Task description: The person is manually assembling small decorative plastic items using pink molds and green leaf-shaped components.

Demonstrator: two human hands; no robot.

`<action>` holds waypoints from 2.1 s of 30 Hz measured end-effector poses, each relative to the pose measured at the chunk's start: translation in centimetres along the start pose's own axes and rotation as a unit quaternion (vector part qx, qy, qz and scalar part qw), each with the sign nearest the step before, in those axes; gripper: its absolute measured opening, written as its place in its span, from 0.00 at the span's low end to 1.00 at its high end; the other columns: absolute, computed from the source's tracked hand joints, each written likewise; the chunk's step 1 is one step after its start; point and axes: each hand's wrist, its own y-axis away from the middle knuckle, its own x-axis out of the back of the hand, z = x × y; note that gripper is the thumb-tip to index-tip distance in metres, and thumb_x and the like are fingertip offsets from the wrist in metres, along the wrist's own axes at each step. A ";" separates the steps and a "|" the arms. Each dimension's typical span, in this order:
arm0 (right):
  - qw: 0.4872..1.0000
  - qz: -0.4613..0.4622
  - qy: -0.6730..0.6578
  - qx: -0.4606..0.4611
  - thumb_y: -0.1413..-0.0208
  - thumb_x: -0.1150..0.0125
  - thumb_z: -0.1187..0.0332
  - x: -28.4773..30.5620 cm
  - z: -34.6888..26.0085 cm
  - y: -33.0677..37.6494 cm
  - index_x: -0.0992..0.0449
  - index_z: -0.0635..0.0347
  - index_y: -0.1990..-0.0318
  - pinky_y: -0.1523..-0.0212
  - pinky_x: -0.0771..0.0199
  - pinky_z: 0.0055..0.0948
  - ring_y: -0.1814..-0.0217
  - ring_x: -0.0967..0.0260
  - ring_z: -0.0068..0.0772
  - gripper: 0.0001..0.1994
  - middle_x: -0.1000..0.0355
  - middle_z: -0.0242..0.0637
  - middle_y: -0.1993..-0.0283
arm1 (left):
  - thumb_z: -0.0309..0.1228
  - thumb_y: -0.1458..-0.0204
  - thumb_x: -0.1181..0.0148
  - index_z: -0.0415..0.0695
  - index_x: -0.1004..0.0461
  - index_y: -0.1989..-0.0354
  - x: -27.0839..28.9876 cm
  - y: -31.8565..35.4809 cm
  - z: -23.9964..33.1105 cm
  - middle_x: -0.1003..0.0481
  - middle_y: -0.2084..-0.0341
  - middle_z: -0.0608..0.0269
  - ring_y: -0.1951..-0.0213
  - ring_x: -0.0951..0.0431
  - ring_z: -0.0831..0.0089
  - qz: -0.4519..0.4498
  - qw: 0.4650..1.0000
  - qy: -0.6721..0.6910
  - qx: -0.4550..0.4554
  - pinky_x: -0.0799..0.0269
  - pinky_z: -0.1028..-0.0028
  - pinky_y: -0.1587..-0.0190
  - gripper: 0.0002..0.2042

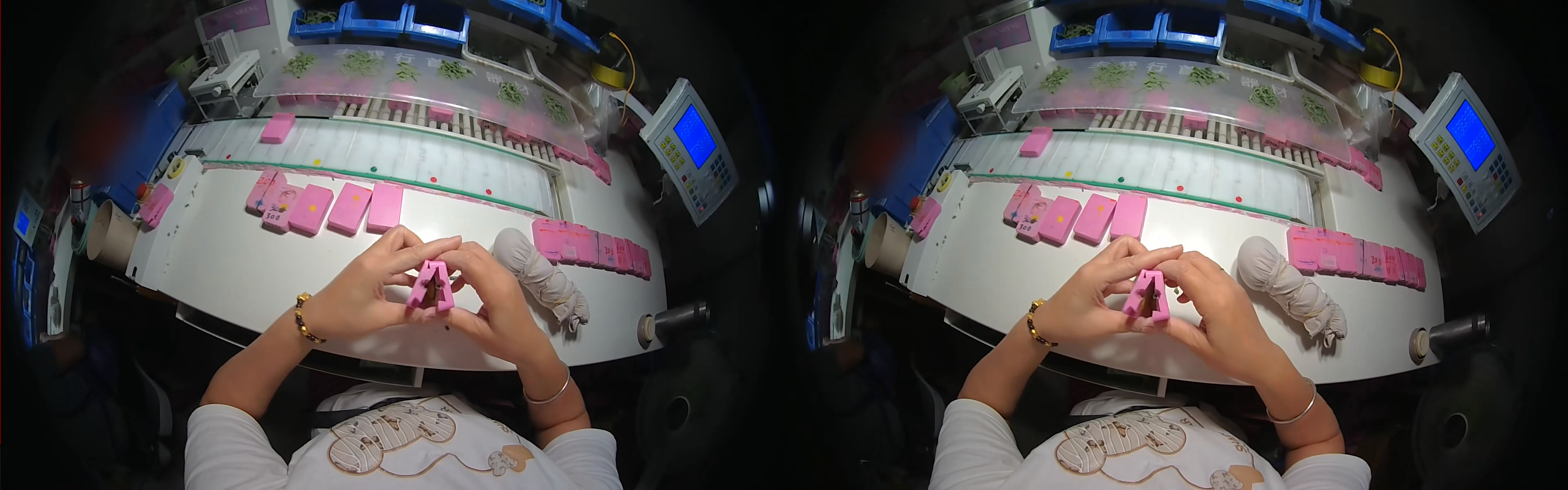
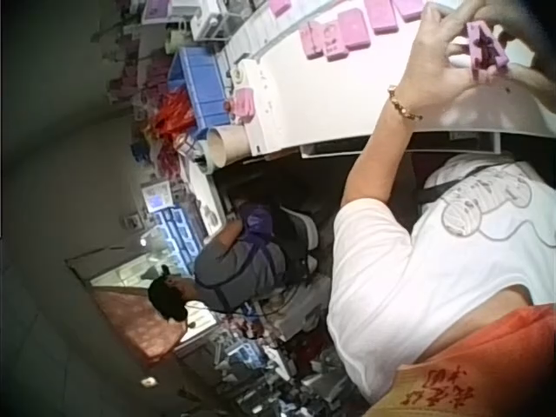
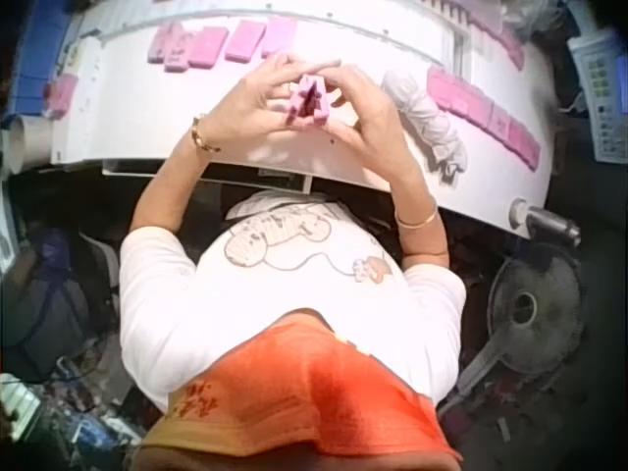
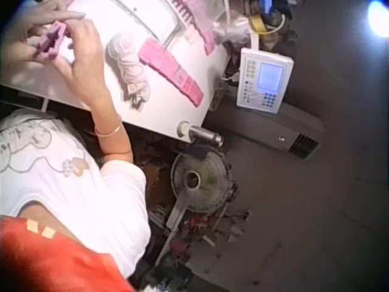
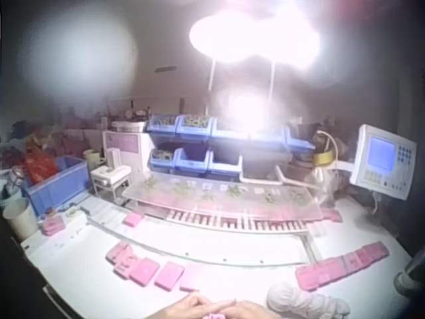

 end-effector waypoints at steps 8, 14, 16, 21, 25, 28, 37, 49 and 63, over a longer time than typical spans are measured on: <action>0.898 0.150 -0.387 -0.147 0.42 0.40 0.76 -0.6 0.9 -0.1 0.32 0.65 0.41 0.44 0.27 0.30 0.44 0.32 0.27 0.20 0.31 0.37 0.45 | 0.21 0.56 0.29 0.43 0.38 0.42 -1.3 0.0 0.3 0.33 0.49 0.57 0.47 0.31 0.75 0.153 0.935 0.316 0.044 0.32 0.72 0.43 0.31; 0.884 0.160 -0.409 -0.158 0.38 0.44 0.74 -0.9 1.8 -0.6 0.32 0.66 0.41 0.44 0.29 0.27 0.45 0.31 0.25 0.18 0.29 0.37 0.46 | 0.23 0.52 0.30 0.45 0.40 0.48 -3.9 -0.9 -0.2 0.38 0.50 0.59 0.49 0.30 0.72 0.208 0.952 -0.165 -0.152 0.30 0.71 0.44 0.27; 0.912 0.143 -0.363 -0.124 0.38 0.44 0.74 -0.5 1.9 -0.8 0.30 0.66 0.42 0.45 0.29 0.26 0.46 0.31 0.24 0.17 0.28 0.36 0.47 | 0.28 0.50 0.30 0.46 0.40 0.52 -4.7 -0.9 -1.3 0.40 0.47 0.58 0.48 0.30 0.69 0.219 0.961 0.047 -0.164 0.29 0.72 0.48 0.24; 0.965 0.055 -0.238 -0.099 0.44 0.39 0.74 -0.3 1.6 -0.7 0.26 0.63 0.46 0.44 0.33 0.27 0.51 0.32 0.22 0.17 0.27 0.32 0.52 | 0.45 0.43 0.38 0.45 0.37 0.53 -4.4 -0.8 -1.6 0.31 0.53 0.60 0.48 0.28 0.71 0.145 0.879 0.454 0.027 0.28 0.67 0.46 0.21; 0.991 0.063 -0.099 -0.062 0.55 0.27 0.66 -1.5 0.4 -0.5 0.32 0.62 0.40 0.40 0.38 0.34 0.43 0.38 0.30 0.33 0.33 0.37 0.45 | 0.50 0.40 0.45 0.43 0.30 0.58 -3.7 -1.5 -1.1 0.25 0.67 0.58 0.69 0.24 0.77 0.175 0.834 0.511 0.110 0.25 0.79 0.69 0.20; 0.997 0.078 -0.018 -0.015 0.63 0.22 0.61 -2.2 0.1 -0.4 0.36 0.60 0.35 0.42 0.38 0.34 0.40 0.41 0.34 0.44 0.38 0.43 0.39 | 0.48 0.41 0.44 0.43 0.29 0.61 -3.3 -2.2 0.3 0.26 0.78 0.58 0.83 0.30 0.78 0.235 0.801 0.525 0.166 0.35 0.84 0.85 0.18; 0.946 0.168 0.246 0.128 0.56 0.31 0.73 -2.1 -0.2 -0.5 0.21 0.52 0.56 0.51 0.37 0.38 0.51 0.35 0.40 0.16 0.27 0.34 0.52 | 0.37 0.39 0.58 0.43 0.31 0.75 -3.4 -1.5 -1.7 0.32 0.82 0.66 0.82 0.34 0.80 0.284 0.868 0.393 0.112 0.36 0.79 0.81 0.15; 0.960 0.135 0.177 0.168 0.51 0.37 0.79 -2.8 -0.1 -1.3 0.29 0.57 0.60 0.51 0.39 0.37 0.55 0.30 0.38 0.11 0.25 0.34 0.60 | 0.31 0.39 0.63 0.43 0.35 0.59 -3.2 -2.5 -3.5 0.33 0.69 0.62 0.77 0.30 0.77 0.398 0.835 0.370 0.089 0.29 0.77 0.78 0.09; 0.885 0.276 0.291 0.235 0.55 0.32 0.79 0.3 1.0 -0.7 0.23 0.58 0.62 0.62 0.34 0.29 0.65 0.31 0.30 0.11 0.26 0.32 0.62 | 0.51 0.36 0.56 0.42 0.30 0.62 -3.0 -1.5 -0.6 0.30 0.80 0.65 0.82 0.28 0.74 0.148 0.889 0.413 0.132 0.34 0.77 0.82 0.22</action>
